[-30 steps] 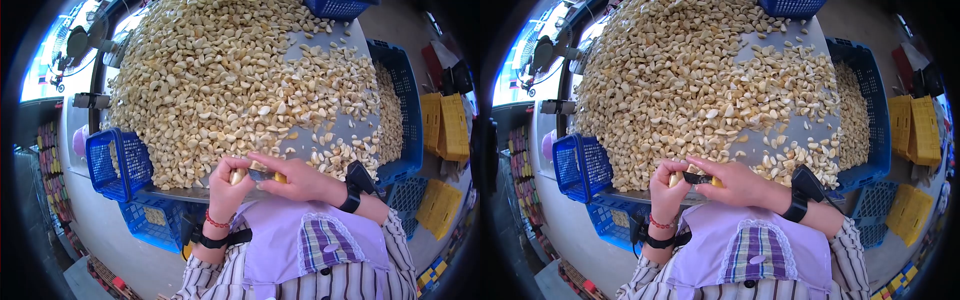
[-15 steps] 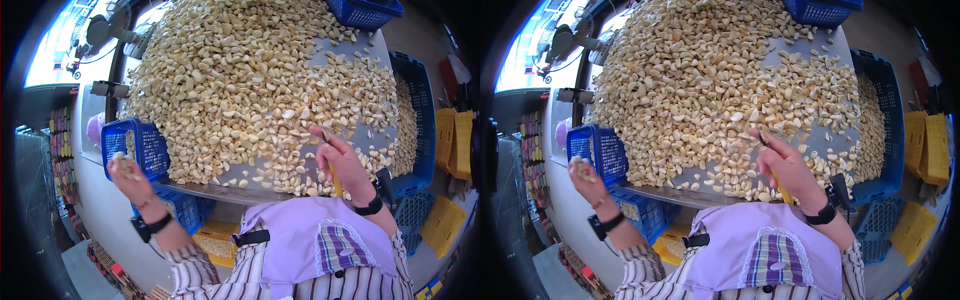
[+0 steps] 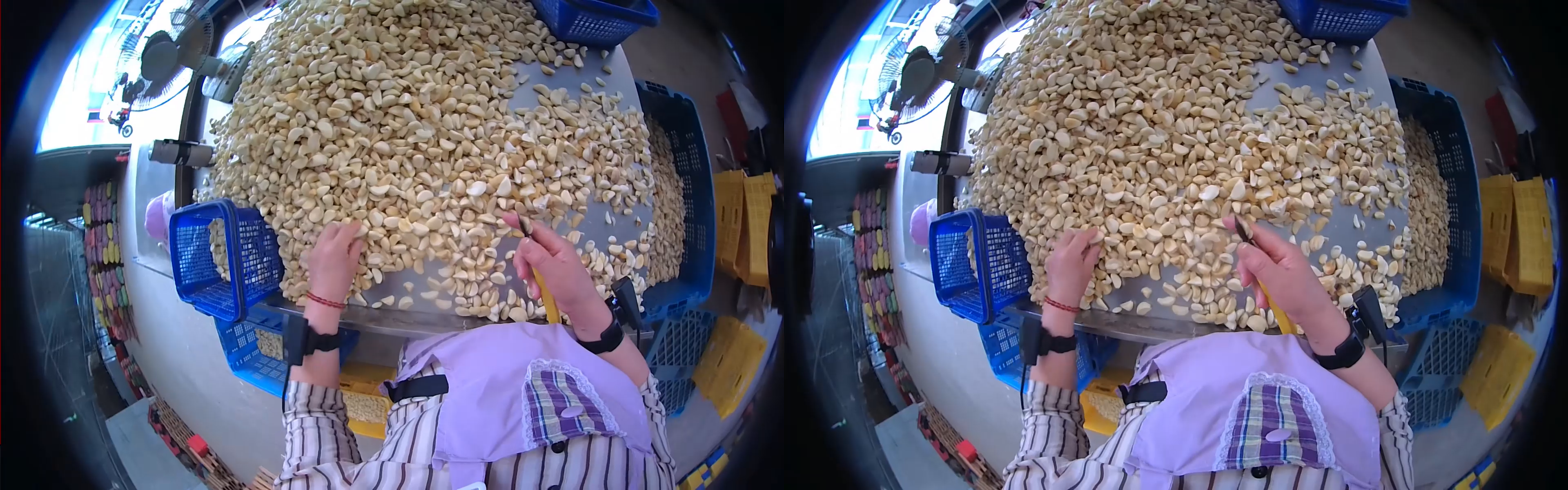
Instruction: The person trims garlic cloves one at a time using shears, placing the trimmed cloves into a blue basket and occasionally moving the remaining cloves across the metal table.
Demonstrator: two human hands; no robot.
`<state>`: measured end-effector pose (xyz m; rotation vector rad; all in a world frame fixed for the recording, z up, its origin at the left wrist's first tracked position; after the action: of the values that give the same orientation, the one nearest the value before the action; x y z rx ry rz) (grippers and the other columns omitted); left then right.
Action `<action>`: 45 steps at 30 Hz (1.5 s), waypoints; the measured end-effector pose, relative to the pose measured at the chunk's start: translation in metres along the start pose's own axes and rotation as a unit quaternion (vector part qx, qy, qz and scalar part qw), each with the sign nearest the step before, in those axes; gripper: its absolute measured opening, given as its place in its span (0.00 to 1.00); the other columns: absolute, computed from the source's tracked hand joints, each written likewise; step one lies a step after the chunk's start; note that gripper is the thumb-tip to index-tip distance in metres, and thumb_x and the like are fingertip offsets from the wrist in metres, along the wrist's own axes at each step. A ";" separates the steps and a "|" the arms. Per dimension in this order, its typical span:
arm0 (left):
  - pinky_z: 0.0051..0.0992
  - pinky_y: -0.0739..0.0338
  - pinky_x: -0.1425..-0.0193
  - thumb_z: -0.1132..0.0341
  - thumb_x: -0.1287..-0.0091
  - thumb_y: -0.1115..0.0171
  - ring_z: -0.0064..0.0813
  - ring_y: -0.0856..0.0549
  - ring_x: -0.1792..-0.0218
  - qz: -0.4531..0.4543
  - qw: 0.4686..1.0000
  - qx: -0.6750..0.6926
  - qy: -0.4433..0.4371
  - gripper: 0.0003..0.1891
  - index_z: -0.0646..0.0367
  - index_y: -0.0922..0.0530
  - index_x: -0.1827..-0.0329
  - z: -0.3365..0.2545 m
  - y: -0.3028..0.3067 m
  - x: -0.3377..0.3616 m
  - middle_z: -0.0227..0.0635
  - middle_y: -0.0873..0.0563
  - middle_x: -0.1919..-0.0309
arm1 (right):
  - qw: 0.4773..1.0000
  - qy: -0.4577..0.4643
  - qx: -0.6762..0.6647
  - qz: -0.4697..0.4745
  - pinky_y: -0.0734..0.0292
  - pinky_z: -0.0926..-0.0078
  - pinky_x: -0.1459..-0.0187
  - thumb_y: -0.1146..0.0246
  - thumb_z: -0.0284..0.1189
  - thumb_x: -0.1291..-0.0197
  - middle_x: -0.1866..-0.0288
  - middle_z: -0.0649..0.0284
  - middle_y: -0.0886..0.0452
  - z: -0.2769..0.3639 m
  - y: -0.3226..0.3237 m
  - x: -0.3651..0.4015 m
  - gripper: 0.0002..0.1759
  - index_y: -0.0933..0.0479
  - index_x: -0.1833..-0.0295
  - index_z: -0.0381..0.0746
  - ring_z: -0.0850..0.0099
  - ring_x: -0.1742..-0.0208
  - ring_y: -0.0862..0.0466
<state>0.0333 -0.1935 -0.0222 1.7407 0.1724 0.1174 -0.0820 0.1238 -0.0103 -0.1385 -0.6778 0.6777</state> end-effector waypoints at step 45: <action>0.29 0.23 0.72 0.64 0.41 0.34 0.33 0.17 0.74 -0.027 0.997 0.047 0.055 0.13 0.51 0.17 0.53 -0.028 -0.028 -0.024 0.32 0.18 0.68 | 0.993 -0.024 0.095 0.067 0.27 0.87 0.77 0.42 0.36 0.34 0.58 0.70 0.22 0.005 -0.023 0.002 0.27 0.34 0.30 0.45 0.86 0.69 0.23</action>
<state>0.0030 -0.1659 -0.0442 1.8236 0.3096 0.1684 -0.0715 0.1070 0.0023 0.0083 -0.6504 0.8737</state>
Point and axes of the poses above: each hand's wrist, its own x-axis away from the middle knuckle, its own y-axis out of the back of the hand, z = x × y, the point moved 3 cm from there along -x, towards the middle knuckle
